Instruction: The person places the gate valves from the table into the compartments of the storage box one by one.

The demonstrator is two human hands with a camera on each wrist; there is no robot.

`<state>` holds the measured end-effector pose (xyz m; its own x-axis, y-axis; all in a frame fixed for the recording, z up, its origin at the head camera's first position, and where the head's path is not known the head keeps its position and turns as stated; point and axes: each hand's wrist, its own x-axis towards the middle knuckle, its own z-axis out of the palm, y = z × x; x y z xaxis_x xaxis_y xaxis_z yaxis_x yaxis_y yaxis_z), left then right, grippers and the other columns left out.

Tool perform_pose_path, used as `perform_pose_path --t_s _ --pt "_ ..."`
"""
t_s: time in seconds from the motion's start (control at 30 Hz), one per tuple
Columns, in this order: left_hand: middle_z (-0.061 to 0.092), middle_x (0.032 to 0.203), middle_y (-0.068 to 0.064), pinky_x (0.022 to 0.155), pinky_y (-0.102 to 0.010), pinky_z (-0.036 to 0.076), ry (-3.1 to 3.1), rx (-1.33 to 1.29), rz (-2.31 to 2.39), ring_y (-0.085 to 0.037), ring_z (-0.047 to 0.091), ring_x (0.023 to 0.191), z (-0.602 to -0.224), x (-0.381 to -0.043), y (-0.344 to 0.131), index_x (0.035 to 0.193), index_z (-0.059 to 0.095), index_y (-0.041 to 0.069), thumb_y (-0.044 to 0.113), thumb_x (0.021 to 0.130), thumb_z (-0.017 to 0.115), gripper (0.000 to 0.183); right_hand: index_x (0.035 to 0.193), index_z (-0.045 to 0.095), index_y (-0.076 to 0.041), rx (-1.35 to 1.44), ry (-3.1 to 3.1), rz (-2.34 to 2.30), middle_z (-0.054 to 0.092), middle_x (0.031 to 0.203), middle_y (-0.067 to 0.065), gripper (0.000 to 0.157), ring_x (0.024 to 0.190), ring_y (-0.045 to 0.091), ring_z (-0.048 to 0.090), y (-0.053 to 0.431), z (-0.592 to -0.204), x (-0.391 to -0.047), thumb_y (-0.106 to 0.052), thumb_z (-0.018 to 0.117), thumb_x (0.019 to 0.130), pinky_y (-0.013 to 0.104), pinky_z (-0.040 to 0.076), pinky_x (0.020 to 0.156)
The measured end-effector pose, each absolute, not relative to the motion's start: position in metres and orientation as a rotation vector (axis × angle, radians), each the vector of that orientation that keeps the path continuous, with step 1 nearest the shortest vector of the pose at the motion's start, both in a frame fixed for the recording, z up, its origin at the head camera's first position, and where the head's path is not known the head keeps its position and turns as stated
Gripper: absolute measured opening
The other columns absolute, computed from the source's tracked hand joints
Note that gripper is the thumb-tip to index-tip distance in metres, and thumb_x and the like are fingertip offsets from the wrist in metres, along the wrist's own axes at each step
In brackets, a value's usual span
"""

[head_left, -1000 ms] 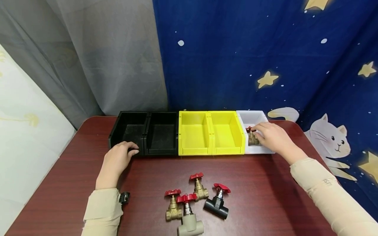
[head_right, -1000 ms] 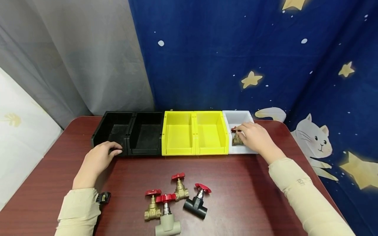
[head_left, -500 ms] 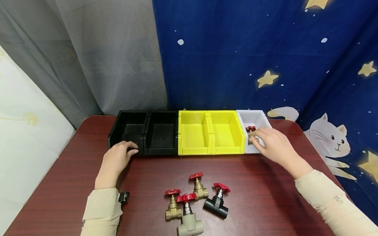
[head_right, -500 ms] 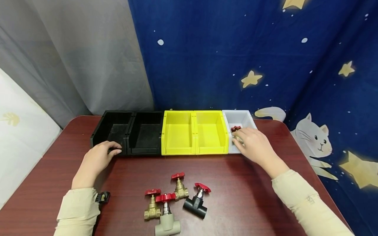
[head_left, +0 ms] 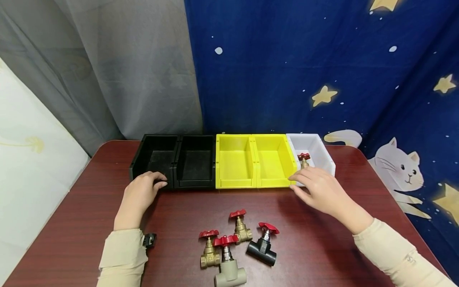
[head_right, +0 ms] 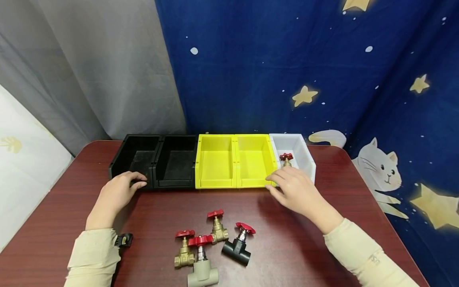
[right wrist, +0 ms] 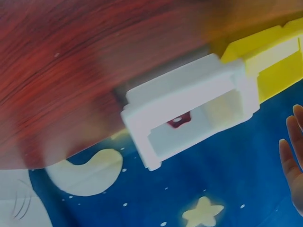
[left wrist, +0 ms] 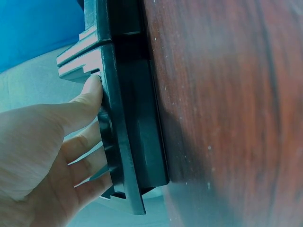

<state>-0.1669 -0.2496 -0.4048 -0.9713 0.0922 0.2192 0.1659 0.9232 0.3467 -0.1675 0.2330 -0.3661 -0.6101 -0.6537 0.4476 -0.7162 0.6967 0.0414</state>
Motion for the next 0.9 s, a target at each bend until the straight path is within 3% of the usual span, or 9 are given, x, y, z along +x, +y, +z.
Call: perform_pose_path --t_s 0.17,0.43,0.9 --pt "0.064 0.100 -0.013 0.076 -0.056 0.046 -2.881 -0.198 -0.545 -0.036 0.059 0.093 -0.405 -0.167 -0.249 0.100 0.068 0.012 0.022 0.088 0.065 0.016 0.102 0.068 -0.014 1.107 -2.471 0.236 0.065 0.097 -0.002 0.035 0.092 0.018 0.058 0.221 -0.369 -0.157 -0.043 0.051 0.092 0.038 0.048 0.086" --pt "0.064 0.100 -0.014 0.076 -0.056 0.046 -2.875 -0.201 -0.550 -0.037 0.059 0.093 -0.404 -0.166 -0.250 0.100 0.068 0.012 0.021 0.087 0.066 0.016 0.101 0.068 -0.014 1.148 -2.427 0.316 0.065 0.095 -0.004 0.026 0.091 0.016 0.059 0.204 -0.374 -0.143 -0.029 0.071 0.080 0.036 0.047 0.085" --pt "0.063 0.101 -0.013 0.076 -0.057 0.045 -2.882 -0.199 -0.556 -0.037 0.058 0.094 -0.405 -0.166 -0.250 0.102 0.067 0.012 0.022 0.088 0.064 0.017 0.106 0.067 -0.020 1.064 -2.653 0.283 0.064 0.100 -0.009 0.033 0.093 0.009 0.058 0.179 -0.378 -0.115 -0.045 0.064 0.084 0.031 0.048 0.084"
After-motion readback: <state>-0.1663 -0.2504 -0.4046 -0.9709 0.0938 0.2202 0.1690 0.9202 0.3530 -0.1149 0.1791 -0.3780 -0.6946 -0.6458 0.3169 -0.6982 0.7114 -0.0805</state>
